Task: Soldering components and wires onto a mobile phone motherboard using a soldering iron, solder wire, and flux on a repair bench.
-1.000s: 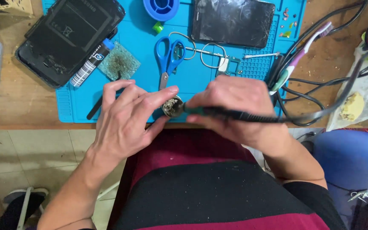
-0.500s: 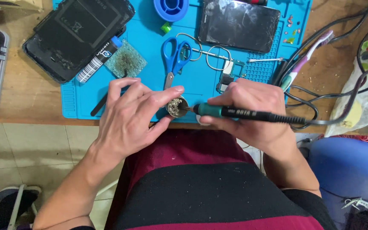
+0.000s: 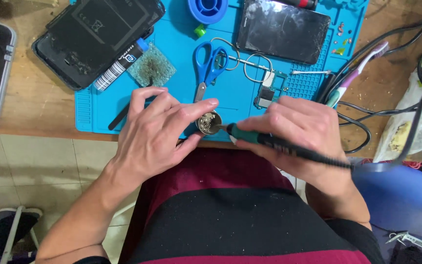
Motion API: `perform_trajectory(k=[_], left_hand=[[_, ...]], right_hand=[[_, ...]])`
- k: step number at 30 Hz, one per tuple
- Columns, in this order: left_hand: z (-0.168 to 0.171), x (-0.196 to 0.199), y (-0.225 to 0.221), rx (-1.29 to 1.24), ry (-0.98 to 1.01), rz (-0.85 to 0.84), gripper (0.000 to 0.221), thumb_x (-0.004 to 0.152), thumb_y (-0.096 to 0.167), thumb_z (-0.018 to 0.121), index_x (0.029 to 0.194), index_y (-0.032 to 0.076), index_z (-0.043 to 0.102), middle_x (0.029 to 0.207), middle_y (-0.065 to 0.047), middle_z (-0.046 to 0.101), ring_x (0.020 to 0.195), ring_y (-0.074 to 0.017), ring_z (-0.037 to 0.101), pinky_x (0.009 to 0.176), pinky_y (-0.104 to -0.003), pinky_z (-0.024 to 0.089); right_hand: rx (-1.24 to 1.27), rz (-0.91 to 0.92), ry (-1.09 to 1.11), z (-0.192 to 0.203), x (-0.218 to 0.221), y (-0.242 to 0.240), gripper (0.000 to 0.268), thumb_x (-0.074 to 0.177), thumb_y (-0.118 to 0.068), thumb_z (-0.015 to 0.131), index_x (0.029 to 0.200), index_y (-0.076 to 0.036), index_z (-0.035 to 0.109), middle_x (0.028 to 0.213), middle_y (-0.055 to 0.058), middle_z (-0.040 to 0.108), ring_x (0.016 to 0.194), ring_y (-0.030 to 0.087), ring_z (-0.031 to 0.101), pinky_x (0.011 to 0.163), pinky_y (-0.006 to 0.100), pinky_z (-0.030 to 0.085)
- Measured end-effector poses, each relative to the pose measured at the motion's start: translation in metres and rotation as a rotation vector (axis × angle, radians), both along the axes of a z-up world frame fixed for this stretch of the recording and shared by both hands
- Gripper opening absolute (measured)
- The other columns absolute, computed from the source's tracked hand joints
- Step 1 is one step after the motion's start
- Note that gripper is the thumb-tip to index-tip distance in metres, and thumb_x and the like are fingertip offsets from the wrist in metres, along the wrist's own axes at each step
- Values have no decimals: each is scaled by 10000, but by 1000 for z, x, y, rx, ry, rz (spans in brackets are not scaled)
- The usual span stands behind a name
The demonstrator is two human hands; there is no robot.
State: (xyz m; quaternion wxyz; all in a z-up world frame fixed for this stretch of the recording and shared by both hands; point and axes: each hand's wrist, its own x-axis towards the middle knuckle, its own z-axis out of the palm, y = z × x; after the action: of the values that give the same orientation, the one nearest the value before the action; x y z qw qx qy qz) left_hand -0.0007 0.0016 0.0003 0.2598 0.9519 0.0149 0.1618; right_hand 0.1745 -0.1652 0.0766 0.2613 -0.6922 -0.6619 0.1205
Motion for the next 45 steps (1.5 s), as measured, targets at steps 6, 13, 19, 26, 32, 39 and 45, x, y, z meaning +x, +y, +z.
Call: perform_trajectory(k=[6, 13, 19, 26, 32, 39, 45], left_hand=[[1, 0, 1, -1, -29, -16, 431, 904, 180, 721, 1305, 125, 570, 1147, 32, 692, 806, -192, 578, 937, -426, 381], [-2, -1, -1, 13, -23, 12, 651, 753, 142, 877, 1321, 143, 559, 959, 37, 653, 800, -177, 575, 931, -401, 379], [0, -1, 0, -2, -22, -6, 661, 742, 138, 868, 1321, 132, 550, 1079, 36, 680, 811, -190, 573, 919, -413, 376], [0, 1, -1, -8, -30, 5, 605, 766, 116, 858, 1301, 137, 577, 979, 39, 656, 791, -182, 567, 932, -405, 382], [-1, 0, 0, 10, -27, 3, 549, 802, 158, 817, 1294, 135, 573, 1042, 40, 680, 794, -184, 574, 920, -408, 379], [1, 2, -1, -3, -30, 0, 584, 760, 132, 847, 1281, 125, 582, 1043, 40, 678, 796, -183, 575, 932, -410, 381], [-3, -1, -2, 14, -27, 36, 653, 785, 173, 832, 1354, 139, 513, 1069, 19, 683, 900, -189, 600, 941, -410, 374]], right_hand=[[58, 93, 20, -6, -2, 4, 227, 893, -184, 782, 1000, -33, 649, 767, 59, 617, 580, 183, 484, 540, 311, 385], [39, -19, -49, -5, -1, -3, 262, 862, -295, 814, 920, -97, 653, 693, 15, 578, 560, 164, 467, 521, 297, 364], [107, 91, 21, -12, -4, 1, 260, 863, -179, 826, 972, -29, 643, 725, 59, 595, 563, 172, 464, 516, 307, 356], [74, -2, 1, -9, -7, -4, 225, 896, -271, 747, 931, -75, 642, 676, 25, 539, 550, 178, 439, 520, 314, 318], [148, -29, 5, -24, -7, -2, 226, 908, -256, 747, 991, -88, 620, 756, 37, 626, 571, 191, 473, 539, 309, 333], [98, -82, 312, -35, -4, -12, 197, 912, -228, 633, 939, -34, 620, 823, 73, 666, 604, 218, 518, 596, 333, 407], [238, -305, 649, -61, -3, -43, 257, 939, -284, 595, 1028, -51, 537, 840, 66, 589, 679, 174, 498, 664, 314, 405]])
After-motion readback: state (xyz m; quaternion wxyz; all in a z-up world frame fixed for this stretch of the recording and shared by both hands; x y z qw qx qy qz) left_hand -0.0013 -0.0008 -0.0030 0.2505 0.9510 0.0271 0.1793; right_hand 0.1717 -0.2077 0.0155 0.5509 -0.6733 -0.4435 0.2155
